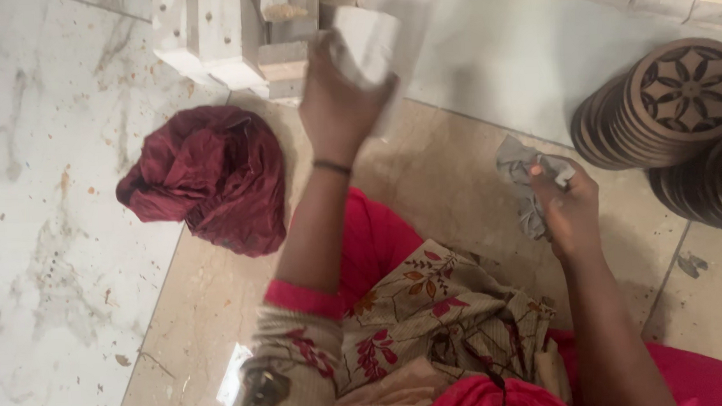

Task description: The person sits on the floor and wipes white wooden craft pieces one at a time with a gray cloth, turning each piece to wipe its sides, then places the wiped piece onto a growing stack of finished pieces beside them.

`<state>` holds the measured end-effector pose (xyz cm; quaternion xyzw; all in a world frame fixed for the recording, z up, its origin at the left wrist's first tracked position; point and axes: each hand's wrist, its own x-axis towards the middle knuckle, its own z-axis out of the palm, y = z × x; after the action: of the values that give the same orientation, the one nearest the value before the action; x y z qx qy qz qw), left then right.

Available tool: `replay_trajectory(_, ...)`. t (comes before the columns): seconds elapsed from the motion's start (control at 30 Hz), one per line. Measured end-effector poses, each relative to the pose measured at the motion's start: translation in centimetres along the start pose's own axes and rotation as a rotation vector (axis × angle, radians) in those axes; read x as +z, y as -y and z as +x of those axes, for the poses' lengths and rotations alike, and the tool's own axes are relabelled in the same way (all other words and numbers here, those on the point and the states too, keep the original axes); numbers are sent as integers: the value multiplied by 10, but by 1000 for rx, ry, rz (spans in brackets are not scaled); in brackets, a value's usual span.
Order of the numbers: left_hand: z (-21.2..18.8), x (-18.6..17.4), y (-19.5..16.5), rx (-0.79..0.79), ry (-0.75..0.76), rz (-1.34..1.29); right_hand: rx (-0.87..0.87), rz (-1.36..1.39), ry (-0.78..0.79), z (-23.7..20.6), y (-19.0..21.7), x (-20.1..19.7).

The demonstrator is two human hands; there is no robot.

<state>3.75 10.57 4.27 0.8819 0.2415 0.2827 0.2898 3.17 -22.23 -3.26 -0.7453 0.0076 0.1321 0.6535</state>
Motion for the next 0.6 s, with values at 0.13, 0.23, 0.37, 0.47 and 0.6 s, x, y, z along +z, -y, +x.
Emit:
replay_trajectory(0.13,58,6,0,-186,56,94,87,-2,101,4,7,2)
replay_trajectory(0.23,74,16,-5,-316,179,248,223,-4,103,5,13,3)
replay_trajectory(0.37,71,31,-2,-322,188,411,219,-38,79,5,18,0)
replay_trajectory(0.47,68,37,-2,-241,139,490,178,-29,82,6,17,-2)
replay_trajectory(0.6,77,49,-19,1,31,476,172,-130,78,6,16,-1)
